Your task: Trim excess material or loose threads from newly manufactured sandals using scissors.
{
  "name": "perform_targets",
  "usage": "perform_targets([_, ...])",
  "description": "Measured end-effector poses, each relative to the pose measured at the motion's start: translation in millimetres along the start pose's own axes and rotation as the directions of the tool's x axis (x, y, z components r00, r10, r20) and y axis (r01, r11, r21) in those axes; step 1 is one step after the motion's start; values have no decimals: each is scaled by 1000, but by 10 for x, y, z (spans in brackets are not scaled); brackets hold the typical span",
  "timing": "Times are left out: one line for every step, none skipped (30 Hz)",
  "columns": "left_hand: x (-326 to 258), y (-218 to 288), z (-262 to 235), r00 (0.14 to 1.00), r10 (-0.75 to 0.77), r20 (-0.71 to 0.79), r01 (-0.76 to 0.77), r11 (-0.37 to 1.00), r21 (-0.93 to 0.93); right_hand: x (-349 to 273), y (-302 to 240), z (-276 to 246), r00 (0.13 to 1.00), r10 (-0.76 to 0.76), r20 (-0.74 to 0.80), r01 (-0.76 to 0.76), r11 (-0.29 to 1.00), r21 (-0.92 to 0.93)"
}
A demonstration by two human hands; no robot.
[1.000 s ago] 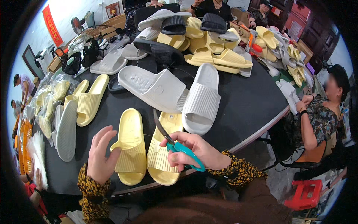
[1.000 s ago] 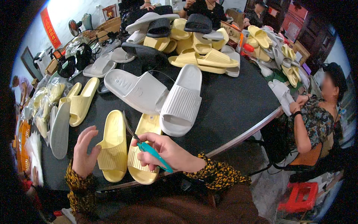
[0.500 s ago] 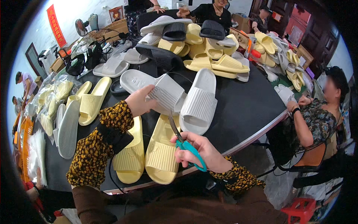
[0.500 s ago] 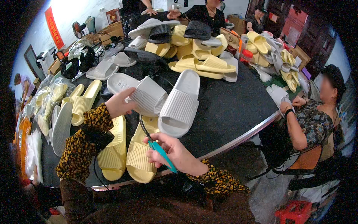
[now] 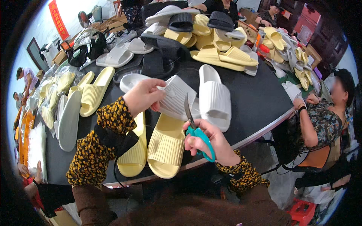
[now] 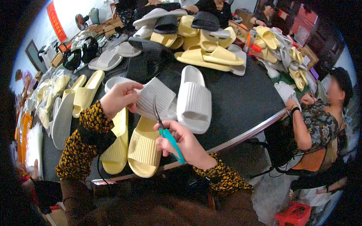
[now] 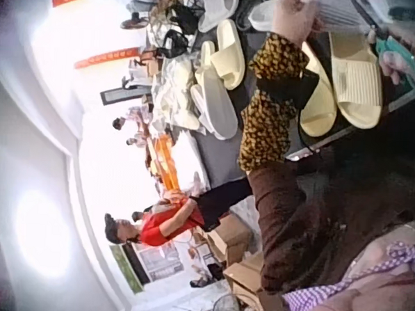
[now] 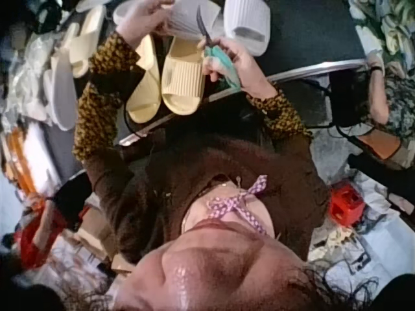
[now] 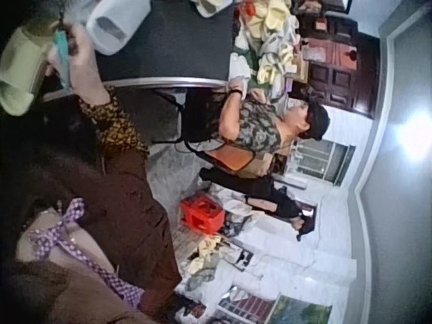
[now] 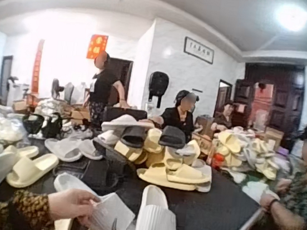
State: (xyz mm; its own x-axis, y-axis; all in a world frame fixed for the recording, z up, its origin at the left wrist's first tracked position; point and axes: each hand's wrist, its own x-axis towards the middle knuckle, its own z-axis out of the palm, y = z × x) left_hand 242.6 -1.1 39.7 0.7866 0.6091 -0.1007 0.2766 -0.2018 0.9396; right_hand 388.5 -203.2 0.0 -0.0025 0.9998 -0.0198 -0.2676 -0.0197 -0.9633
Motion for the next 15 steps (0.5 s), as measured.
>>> perform_targets([-13,30,-11,999,0,39,1,1000,-17,-1,-3,19,999,-9,-30,9,1000,-1])
perform_targets([-31,53,3,998,19,64,-15,999,-50,-7,-17,17,999,-6,-37,5,1000,-18])
perform_targets([-45,79,19,995,40,87,-32,996,-82,-5,-34,6,999,-6,-42,4,999,-35])
perform_targets([-60,123,45,994,29,108,-20,996,-82,-11,-64,7,998,14,-58,-16,999,-45])
perform_targets([-47,101,85,992,62,108,-51,994,-101,-15,-53,25,998,18,-54,-21,999,-42])
perform_targets([-39,125,109,992,73,107,-64,994,-93,-14,-35,25,998,2,-65,-4,999,-33])
perform_targets([-37,150,125,991,86,106,-77,994,-83,-17,-24,21,997,-16,-79,14,1000,-25])
perform_targets([-33,159,132,990,90,108,-82,993,-79,-20,-20,9,998,-8,-69,6,999,-31])
perform_targets([-18,172,153,991,74,113,-63,994,-91,-34,-24,2,997,-19,-79,16,999,-37])
perform_targets([6,188,172,991,57,121,-45,994,-101,-42,-28,1,996,-20,-89,17,999,-45])
perform_targets([48,178,184,990,49,135,-37,995,-89,-45,-38,-13,995,-23,-100,18,998,-53])
perform_targets([75,164,205,989,45,144,-29,993,-116,-56,-36,-42,995,-28,-100,24,999,-41])
perform_targets([116,159,238,987,41,154,-19,990,-142,-67,-41,-88,993,-37,-112,32,999,-42])
perform_targets([170,165,290,985,49,166,-26,990,-137,-77,-48,-139,990,-45,-132,42,999,-26])
perform_targets([213,175,341,985,59,163,-36,989,-140,-86,-53,-188,988,-53,-146,52,999,-10])
